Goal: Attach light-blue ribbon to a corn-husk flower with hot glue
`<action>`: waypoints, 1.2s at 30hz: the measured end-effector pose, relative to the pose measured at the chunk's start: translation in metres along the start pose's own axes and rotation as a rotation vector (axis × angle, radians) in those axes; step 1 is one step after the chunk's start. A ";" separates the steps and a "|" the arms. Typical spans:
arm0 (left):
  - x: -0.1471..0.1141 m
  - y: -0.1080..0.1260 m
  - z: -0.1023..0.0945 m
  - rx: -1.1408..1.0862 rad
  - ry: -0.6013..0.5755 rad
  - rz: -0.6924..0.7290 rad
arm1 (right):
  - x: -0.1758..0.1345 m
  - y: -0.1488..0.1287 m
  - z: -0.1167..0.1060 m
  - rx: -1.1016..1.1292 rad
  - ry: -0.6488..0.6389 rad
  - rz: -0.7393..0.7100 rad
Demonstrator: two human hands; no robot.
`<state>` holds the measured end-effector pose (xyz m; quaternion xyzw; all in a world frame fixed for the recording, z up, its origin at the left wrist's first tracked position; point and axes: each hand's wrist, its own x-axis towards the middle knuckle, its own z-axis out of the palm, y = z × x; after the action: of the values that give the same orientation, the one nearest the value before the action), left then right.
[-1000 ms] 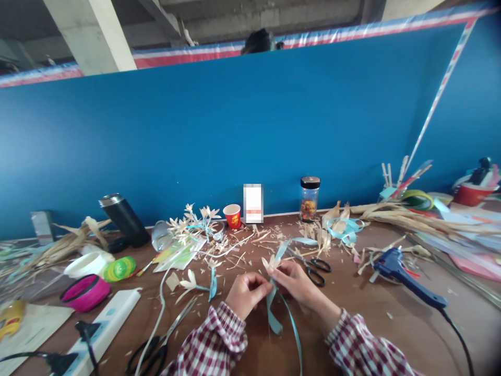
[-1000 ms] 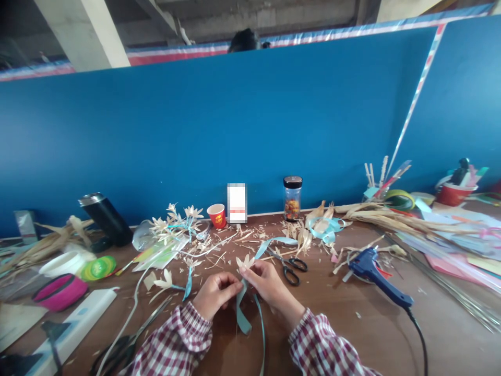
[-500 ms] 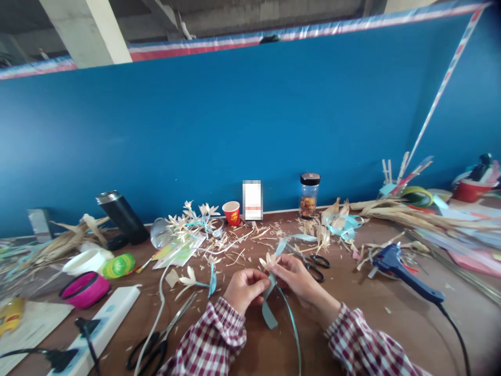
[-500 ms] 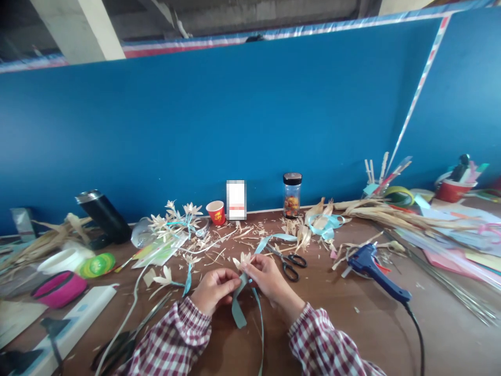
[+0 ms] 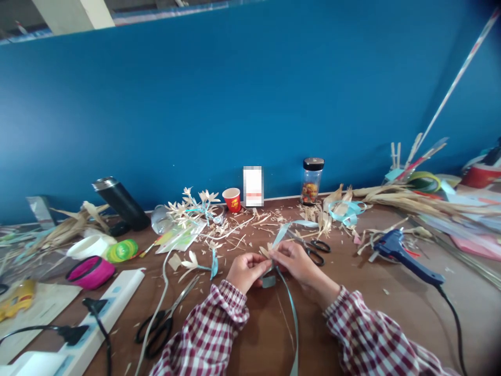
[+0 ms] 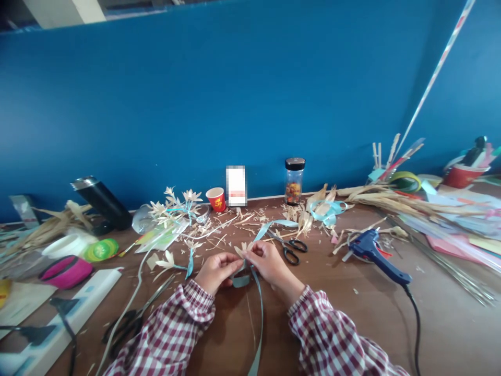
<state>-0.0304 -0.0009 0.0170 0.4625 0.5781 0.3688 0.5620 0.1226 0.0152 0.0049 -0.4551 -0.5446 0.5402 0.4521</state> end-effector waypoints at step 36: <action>0.008 -0.013 0.000 0.027 -0.078 0.009 | -0.001 -0.010 -0.002 -0.048 -0.109 -0.088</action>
<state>-0.0312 0.0023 0.0022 0.4866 0.5588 0.3452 0.5761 0.1251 0.0142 0.0153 -0.4114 -0.6009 0.5304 0.4340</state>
